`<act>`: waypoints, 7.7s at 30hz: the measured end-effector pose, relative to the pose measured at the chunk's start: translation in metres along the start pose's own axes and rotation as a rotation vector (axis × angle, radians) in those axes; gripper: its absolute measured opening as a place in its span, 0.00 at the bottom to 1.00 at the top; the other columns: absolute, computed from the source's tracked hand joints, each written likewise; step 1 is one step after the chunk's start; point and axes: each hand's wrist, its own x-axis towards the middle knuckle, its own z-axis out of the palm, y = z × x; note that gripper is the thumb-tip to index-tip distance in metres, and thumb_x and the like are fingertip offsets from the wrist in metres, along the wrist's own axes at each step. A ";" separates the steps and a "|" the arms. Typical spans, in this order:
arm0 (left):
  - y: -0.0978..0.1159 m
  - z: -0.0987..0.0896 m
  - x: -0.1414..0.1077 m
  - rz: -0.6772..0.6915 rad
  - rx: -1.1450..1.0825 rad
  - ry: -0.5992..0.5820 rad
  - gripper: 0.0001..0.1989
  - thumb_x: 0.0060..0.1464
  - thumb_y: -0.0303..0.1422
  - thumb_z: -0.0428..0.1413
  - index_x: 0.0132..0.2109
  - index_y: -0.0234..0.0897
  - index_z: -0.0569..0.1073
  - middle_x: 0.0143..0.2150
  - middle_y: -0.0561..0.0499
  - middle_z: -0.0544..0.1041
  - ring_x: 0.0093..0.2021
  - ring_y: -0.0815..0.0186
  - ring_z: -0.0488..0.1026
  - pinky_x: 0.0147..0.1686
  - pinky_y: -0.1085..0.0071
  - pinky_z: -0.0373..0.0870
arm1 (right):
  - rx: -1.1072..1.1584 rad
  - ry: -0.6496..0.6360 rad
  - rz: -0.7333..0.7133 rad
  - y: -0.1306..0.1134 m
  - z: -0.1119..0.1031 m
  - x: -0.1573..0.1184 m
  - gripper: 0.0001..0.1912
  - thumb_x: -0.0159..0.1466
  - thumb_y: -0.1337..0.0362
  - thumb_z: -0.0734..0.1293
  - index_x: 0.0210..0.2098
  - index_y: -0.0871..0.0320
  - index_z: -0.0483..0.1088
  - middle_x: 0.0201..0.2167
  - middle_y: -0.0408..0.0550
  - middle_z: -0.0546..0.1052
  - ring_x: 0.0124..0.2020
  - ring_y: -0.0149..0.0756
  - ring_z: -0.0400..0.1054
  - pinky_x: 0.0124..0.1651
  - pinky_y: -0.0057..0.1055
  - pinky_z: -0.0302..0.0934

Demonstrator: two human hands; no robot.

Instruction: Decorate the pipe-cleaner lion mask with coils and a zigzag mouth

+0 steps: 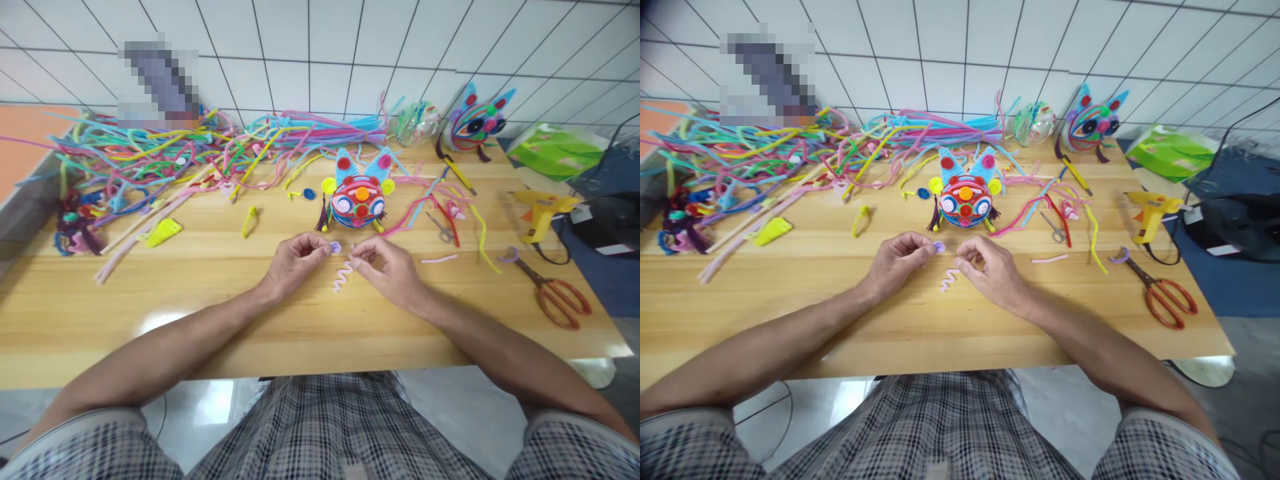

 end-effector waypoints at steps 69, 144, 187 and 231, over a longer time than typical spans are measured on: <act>0.024 0.011 -0.006 0.046 -0.034 -0.096 0.24 0.47 0.53 0.75 0.34 0.37 0.81 0.30 0.52 0.80 0.28 0.70 0.68 0.31 0.71 0.69 | -0.048 -0.025 0.194 -0.039 -0.047 0.006 0.10 0.68 0.56 0.73 0.47 0.51 0.76 0.39 0.47 0.85 0.38 0.41 0.80 0.41 0.37 0.74; -0.003 0.027 -0.007 0.108 0.136 -0.143 0.24 0.56 0.57 0.69 0.42 0.39 0.90 0.35 0.49 0.87 0.33 0.65 0.80 0.33 0.72 0.80 | 0.460 0.112 0.352 -0.025 -0.003 -0.003 0.24 0.62 0.40 0.80 0.36 0.55 0.75 0.29 0.43 0.80 0.30 0.32 0.72 0.37 0.32 0.67; 0.021 0.027 -0.011 -0.100 0.012 -0.151 0.21 0.40 0.49 0.79 0.30 0.36 0.85 0.23 0.54 0.78 0.22 0.73 0.68 0.24 0.75 0.70 | 0.156 0.146 0.140 -0.027 -0.002 -0.013 0.09 0.71 0.54 0.75 0.44 0.51 0.78 0.37 0.45 0.83 0.36 0.36 0.76 0.43 0.36 0.72; -0.025 0.007 -0.012 0.993 1.021 -0.464 0.10 0.76 0.35 0.56 0.50 0.37 0.81 0.46 0.46 0.87 0.48 0.62 0.84 0.49 0.65 0.80 | -0.144 0.383 0.587 0.017 -0.205 -0.040 0.07 0.62 0.62 0.78 0.41 0.54 0.84 0.44 0.53 0.87 0.40 0.39 0.80 0.48 0.40 0.71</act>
